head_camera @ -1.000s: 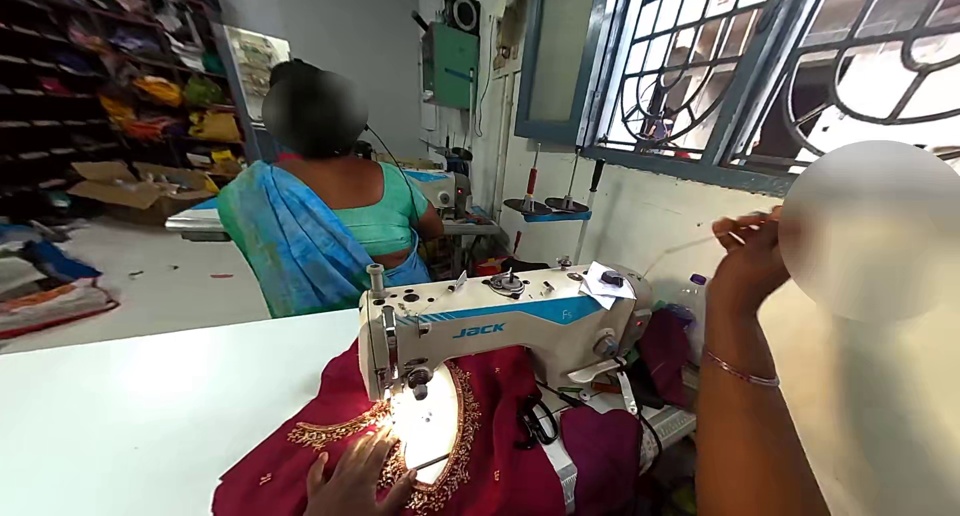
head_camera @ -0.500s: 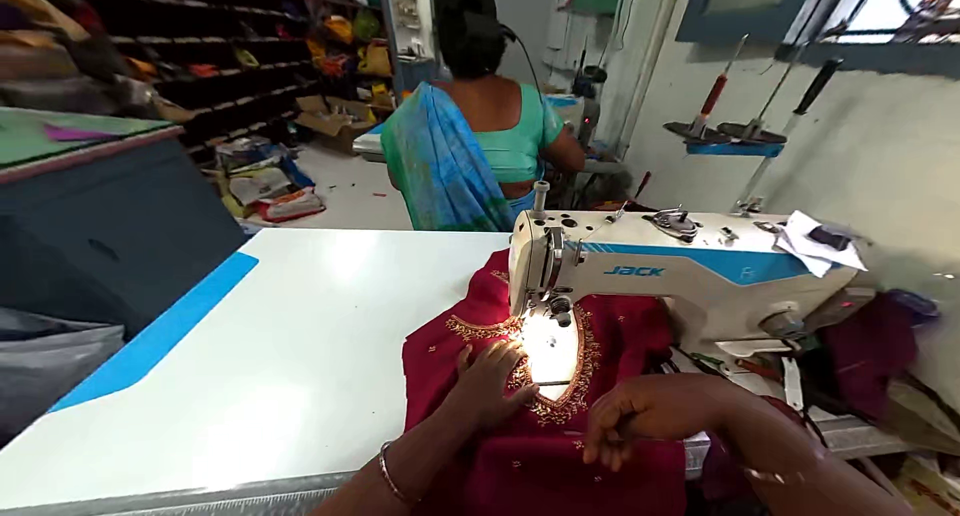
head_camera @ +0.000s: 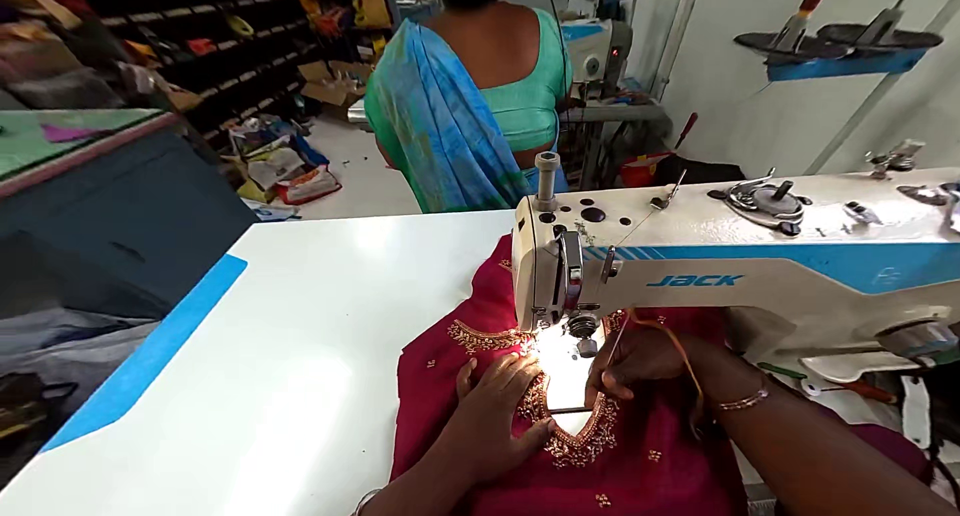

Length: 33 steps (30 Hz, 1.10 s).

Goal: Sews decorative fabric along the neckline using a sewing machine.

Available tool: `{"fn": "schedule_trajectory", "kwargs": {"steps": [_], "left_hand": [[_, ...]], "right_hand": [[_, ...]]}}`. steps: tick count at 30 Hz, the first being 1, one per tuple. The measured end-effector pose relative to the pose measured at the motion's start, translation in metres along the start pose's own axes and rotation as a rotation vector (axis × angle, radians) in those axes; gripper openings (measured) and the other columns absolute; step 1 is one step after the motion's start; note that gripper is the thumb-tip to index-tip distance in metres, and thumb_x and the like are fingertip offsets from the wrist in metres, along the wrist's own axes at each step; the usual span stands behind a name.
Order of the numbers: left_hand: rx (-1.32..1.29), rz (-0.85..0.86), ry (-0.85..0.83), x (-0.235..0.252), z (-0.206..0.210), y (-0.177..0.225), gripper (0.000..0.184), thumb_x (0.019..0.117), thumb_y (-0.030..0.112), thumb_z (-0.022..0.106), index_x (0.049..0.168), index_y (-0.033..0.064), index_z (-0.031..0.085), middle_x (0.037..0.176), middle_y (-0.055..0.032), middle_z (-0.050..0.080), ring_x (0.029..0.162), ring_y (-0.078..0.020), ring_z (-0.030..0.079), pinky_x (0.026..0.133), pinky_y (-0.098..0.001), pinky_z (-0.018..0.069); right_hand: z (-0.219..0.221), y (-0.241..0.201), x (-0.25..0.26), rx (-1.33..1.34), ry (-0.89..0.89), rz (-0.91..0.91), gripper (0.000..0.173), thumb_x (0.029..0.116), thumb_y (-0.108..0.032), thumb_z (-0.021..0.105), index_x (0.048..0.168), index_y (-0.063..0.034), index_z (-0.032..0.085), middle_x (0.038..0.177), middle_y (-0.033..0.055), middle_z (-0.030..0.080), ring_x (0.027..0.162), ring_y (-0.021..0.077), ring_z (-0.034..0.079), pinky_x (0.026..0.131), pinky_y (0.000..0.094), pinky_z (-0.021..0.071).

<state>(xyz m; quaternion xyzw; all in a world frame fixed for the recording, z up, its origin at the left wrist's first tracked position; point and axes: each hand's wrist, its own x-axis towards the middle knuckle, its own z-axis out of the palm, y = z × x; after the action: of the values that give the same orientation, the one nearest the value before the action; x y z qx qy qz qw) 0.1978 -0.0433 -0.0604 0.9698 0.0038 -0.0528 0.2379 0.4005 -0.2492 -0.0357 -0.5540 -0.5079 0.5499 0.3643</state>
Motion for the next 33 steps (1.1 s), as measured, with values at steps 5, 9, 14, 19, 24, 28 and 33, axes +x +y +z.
{"fn": "schedule_trajectory", "kwargs": {"steps": [5, 9, 14, 19, 24, 28, 33], "left_hand": [[0.049, 0.028, 0.079, -0.001, 0.008, -0.003, 0.074, 0.0953, 0.069, 0.044, 0.15, 0.0198, 0.051, 0.159, 0.0045, 0.044, 0.152, -0.0154, 0.032, 0.119, -0.0664, 0.0099], [0.063, 0.042, 0.096, 0.0, 0.009, -0.006, 0.073, 0.0943, 0.069, 0.045, 0.149, 0.0208, 0.053, 0.158, 0.0049, 0.046, 0.151, -0.0149, 0.033, 0.12, -0.0652, 0.0112], [0.063, 0.069, 0.145, -0.001, 0.012, -0.009, 0.072, 0.0934, 0.07, 0.046, 0.146, 0.0217, 0.057, 0.156, 0.0069, 0.048, 0.15, -0.0135, 0.034, 0.119, -0.0648, 0.0134], [0.085, 0.029, 0.091, -0.001, 0.006, -0.004, 0.071, 0.0946, 0.068, 0.045, 0.148, 0.0216, 0.054, 0.159, 0.0074, 0.044, 0.151, -0.0126, 0.031, 0.12, -0.0628, 0.0119], [0.074, 0.04, 0.102, 0.0, 0.008, -0.007, 0.073, 0.0945, 0.07, 0.045, 0.148, 0.021, 0.055, 0.158, 0.0069, 0.045, 0.151, -0.0123, 0.032, 0.12, -0.0632, 0.0119], [0.061, 0.038, 0.081, 0.001, 0.006, -0.007, 0.071, 0.0949, 0.068, 0.047, 0.149, 0.0213, 0.053, 0.159, 0.0069, 0.044, 0.152, -0.0124, 0.031, 0.121, -0.063, 0.0102], [0.05, 0.048, 0.064, 0.002, 0.003, -0.007, 0.071, 0.0958, 0.065, 0.047, 0.151, 0.0214, 0.05, 0.16, 0.0077, 0.042, 0.152, -0.0118, 0.029, 0.121, -0.0616, 0.0095]], "right_hand": [[0.007, 0.008, -0.006, -0.108, 0.003, -0.202, 0.023, 0.098, -0.019, 0.061, 0.099, -0.0029, 0.077, 0.093, -0.0093, 0.073, 0.088, -0.0065, 0.063, 0.083, 0.0147, 0.0513], [0.013, 0.008, -0.008, -0.134, 0.101, -0.3, 0.025, 0.0979, -0.018, 0.059, 0.099, -0.0003, 0.076, 0.095, -0.0065, 0.073, 0.09, -0.0043, 0.064, 0.083, 0.016, 0.0527], [0.015, 0.008, -0.005, 0.017, 0.323, -0.273, 0.024, 0.0945, -0.015, 0.049, 0.093, -0.0082, 0.072, 0.078, -0.0061, 0.071, 0.071, 0.0005, 0.065, 0.068, 0.0192, 0.0543], [0.013, 0.002, -0.006, 0.075, 0.35, -0.151, 0.01, 0.0859, -0.011, 0.049, 0.082, -0.0123, 0.058, 0.073, -0.0033, 0.063, 0.068, 0.0053, 0.064, 0.067, 0.022, 0.0538], [0.004, 0.016, -0.006, 0.116, 0.261, -0.196, 0.013, 0.0886, -0.019, 0.052, 0.083, -0.0156, 0.063, 0.077, -0.0053, 0.066, 0.072, 0.0025, 0.064, 0.067, 0.0186, 0.0532], [0.0, 0.019, -0.005, 0.119, 0.234, -0.2, 0.014, 0.0922, -0.024, 0.053, 0.085, -0.0183, 0.063, 0.078, -0.0071, 0.067, 0.075, 0.0013, 0.065, 0.07, 0.0188, 0.0531], [0.001, 0.02, -0.005, 0.109, 0.262, -0.201, 0.015, 0.0906, -0.024, 0.054, 0.08, -0.0199, 0.063, 0.075, -0.0078, 0.067, 0.072, 0.0007, 0.064, 0.066, 0.0175, 0.0518]]}}
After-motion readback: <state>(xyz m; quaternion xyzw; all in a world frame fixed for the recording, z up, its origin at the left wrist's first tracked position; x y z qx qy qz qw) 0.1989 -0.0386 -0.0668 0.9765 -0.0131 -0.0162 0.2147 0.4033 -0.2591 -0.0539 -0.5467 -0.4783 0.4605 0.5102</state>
